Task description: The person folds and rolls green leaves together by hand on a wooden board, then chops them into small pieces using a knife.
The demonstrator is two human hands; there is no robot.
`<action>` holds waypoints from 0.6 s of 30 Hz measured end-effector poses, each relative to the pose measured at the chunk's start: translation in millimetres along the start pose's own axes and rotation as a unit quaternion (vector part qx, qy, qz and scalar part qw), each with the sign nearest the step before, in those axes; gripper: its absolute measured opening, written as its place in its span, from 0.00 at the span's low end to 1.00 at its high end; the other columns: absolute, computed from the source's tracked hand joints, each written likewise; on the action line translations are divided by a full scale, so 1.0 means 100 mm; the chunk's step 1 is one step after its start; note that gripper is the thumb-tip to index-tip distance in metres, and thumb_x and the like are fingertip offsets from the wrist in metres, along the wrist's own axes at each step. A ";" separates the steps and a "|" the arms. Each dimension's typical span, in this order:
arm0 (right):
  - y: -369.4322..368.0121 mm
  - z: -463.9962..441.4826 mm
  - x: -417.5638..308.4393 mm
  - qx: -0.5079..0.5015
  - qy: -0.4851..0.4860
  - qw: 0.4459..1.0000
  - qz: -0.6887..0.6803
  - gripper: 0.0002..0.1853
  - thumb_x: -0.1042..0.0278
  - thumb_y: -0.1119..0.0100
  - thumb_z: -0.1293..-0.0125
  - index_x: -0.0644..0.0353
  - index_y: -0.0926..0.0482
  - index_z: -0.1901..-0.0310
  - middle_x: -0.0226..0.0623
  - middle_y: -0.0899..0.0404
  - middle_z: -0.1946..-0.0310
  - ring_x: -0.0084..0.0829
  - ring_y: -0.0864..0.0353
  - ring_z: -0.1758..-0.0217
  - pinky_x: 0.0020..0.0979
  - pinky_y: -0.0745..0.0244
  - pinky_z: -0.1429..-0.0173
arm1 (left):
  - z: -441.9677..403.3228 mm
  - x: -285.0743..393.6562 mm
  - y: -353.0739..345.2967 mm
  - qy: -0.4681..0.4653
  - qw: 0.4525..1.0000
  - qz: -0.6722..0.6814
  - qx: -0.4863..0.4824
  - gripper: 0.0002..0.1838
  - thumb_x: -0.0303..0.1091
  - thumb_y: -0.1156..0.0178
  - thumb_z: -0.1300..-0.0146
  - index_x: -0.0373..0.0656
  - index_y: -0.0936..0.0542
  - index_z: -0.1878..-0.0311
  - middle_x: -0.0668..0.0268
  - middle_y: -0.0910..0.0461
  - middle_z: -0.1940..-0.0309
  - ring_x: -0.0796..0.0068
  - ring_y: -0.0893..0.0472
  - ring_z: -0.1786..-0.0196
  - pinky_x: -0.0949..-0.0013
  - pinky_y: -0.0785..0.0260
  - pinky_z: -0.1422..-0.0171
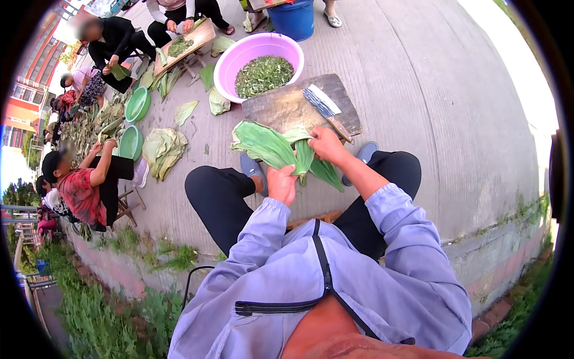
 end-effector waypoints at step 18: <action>0.06 0.22 0.34 -0.046 -0.200 0.926 -0.318 0.08 0.62 0.45 0.20 0.56 0.22 0.57 0.31 0.22 0.72 0.25 0.24 0.79 0.31 0.26 0.77 | -0.03 -0.49 0.05 0.127 0.988 0.088 0.007 0.20 0.17 0.46 0.31 0.37 0.23 0.36 0.54 0.17 0.40 0.50 0.17 0.36 0.41 0.25 0.26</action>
Point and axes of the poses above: each hand's wrist, its own z-axis away from the middle knuckle, its own y-axis out of the back of the hand, x = y × z, the point moved 10 cm from there along -z, towards the middle knuckle
